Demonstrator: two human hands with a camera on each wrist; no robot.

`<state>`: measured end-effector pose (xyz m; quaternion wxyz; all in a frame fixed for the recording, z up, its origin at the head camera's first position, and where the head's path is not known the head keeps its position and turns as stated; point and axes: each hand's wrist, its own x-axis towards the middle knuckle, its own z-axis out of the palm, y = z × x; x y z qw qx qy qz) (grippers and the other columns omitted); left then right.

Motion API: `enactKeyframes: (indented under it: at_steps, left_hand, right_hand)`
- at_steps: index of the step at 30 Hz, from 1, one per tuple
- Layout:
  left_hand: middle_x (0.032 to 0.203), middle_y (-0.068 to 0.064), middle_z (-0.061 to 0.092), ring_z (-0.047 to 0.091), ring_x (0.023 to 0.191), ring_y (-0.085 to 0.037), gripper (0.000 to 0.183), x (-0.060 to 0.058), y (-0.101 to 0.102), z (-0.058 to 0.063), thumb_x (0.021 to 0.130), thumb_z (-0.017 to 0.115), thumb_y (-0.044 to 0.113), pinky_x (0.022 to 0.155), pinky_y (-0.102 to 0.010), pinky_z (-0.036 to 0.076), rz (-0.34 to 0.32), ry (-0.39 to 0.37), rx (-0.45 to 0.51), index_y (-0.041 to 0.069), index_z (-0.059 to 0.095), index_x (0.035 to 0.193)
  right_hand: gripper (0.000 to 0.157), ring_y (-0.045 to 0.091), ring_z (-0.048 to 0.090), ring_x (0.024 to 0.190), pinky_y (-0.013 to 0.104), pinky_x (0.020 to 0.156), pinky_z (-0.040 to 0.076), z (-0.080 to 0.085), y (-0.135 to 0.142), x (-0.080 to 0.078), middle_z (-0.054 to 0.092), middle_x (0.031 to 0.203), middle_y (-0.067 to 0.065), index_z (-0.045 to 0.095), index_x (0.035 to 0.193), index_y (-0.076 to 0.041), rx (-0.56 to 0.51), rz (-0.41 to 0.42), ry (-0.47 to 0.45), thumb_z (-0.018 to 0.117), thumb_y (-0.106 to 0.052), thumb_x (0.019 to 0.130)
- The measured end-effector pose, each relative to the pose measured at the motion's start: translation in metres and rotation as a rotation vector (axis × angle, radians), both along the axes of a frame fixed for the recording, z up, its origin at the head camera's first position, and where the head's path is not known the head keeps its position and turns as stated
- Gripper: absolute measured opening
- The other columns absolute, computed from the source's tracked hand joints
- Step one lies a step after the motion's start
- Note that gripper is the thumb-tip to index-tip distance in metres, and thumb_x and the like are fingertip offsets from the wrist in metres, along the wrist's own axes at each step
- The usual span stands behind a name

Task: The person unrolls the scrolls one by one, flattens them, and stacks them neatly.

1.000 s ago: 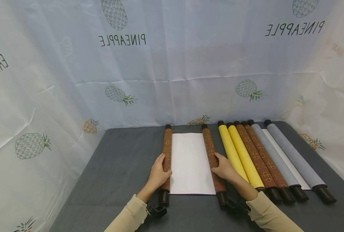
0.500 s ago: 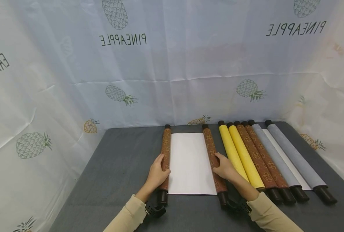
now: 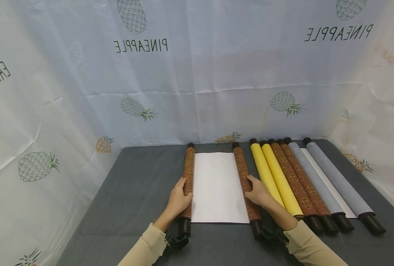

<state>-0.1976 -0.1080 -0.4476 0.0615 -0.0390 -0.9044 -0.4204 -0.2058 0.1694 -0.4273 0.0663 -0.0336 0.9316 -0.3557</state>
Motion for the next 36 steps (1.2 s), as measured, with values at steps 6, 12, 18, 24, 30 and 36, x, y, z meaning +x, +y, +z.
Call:
enactKeyframes:
  at_steps: [6, 12, 18, 24, 30, 36]
  left_hand:
    - [0.146, -0.036, 0.037, 0.036, 0.137, -0.050, 0.062, -0.001, -0.001, -0.001, 0.079, 0.051, 0.001, 0.111, -0.058, 0.034, 0.012, -0.028, 0.014, -0.018, 0.040, 0.137]
    - [0.146, -0.036, 0.038, 0.037, 0.137, -0.049, 0.061, -0.001, -0.001, -0.001, 0.081, 0.052, 0.003, 0.111, -0.057, 0.034, 0.024, -0.028, 0.005, -0.018, 0.040, 0.136]
    - [0.147, -0.036, 0.035, 0.036, 0.138, -0.049, 0.069, 0.001, -0.003, 0.001, 0.080, 0.059, 0.007, 0.112, -0.056, 0.033, 0.024, -0.064, -0.009, -0.018, 0.035, 0.139]
    - [0.145, -0.037, 0.037, 0.041, 0.134, -0.050, 0.075, 0.001, -0.004, 0.003, 0.079, 0.069, 0.010, 0.107, -0.056, 0.039, 0.027, -0.080, -0.038, -0.018, 0.035, 0.139]
    - [0.142, -0.038, 0.040, 0.045, 0.130, -0.050, 0.079, 0.001, -0.006, 0.003, 0.078, 0.075, 0.013, 0.105, -0.056, 0.042, 0.035, -0.088, -0.054, -0.019, 0.035, 0.138]
    - [0.138, -0.037, 0.044, 0.048, 0.126, -0.049, 0.078, 0.001, -0.008, 0.001, 0.077, 0.076, 0.012, 0.103, -0.055, 0.043, 0.057, -0.092, -0.071, -0.019, 0.037, 0.137]
  right_hand:
    - [0.069, 0.054, 0.031, 0.137, 0.060, 0.108, 0.036, 0.001, 0.001, -0.002, 0.031, 0.147, 0.039, 0.031, 0.140, 0.018, -0.004, 0.011, -0.015, 0.057, -0.001, 0.079]
    - [0.071, 0.054, 0.038, 0.133, 0.060, 0.105, 0.039, 0.002, 0.002, -0.002, 0.036, 0.143, 0.041, 0.031, 0.140, 0.019, 0.006, -0.001, -0.029, 0.062, -0.006, 0.080]
    - [0.074, 0.054, 0.039, 0.131, 0.060, 0.104, 0.040, 0.001, 0.005, -0.004, 0.037, 0.142, 0.041, 0.029, 0.141, 0.018, 0.012, -0.007, -0.060, 0.065, -0.009, 0.082]
    - [0.077, 0.054, 0.038, 0.132, 0.060, 0.105, 0.040, 0.000, 0.008, -0.005, 0.035, 0.143, 0.041, 0.026, 0.142, 0.018, 0.011, -0.006, -0.091, 0.066, -0.012, 0.083]
    - [0.079, 0.054, 0.038, 0.132, 0.061, 0.104, 0.040, -0.002, 0.010, -0.006, 0.035, 0.143, 0.041, 0.023, 0.143, 0.018, 0.008, -0.010, -0.121, 0.065, -0.013, 0.084]
    - [0.081, 0.053, 0.042, 0.128, 0.060, 0.102, 0.042, -0.001, 0.011, -0.005, 0.036, 0.141, 0.042, 0.021, 0.144, 0.018, -0.002, -0.027, -0.148, 0.065, -0.014, 0.084]
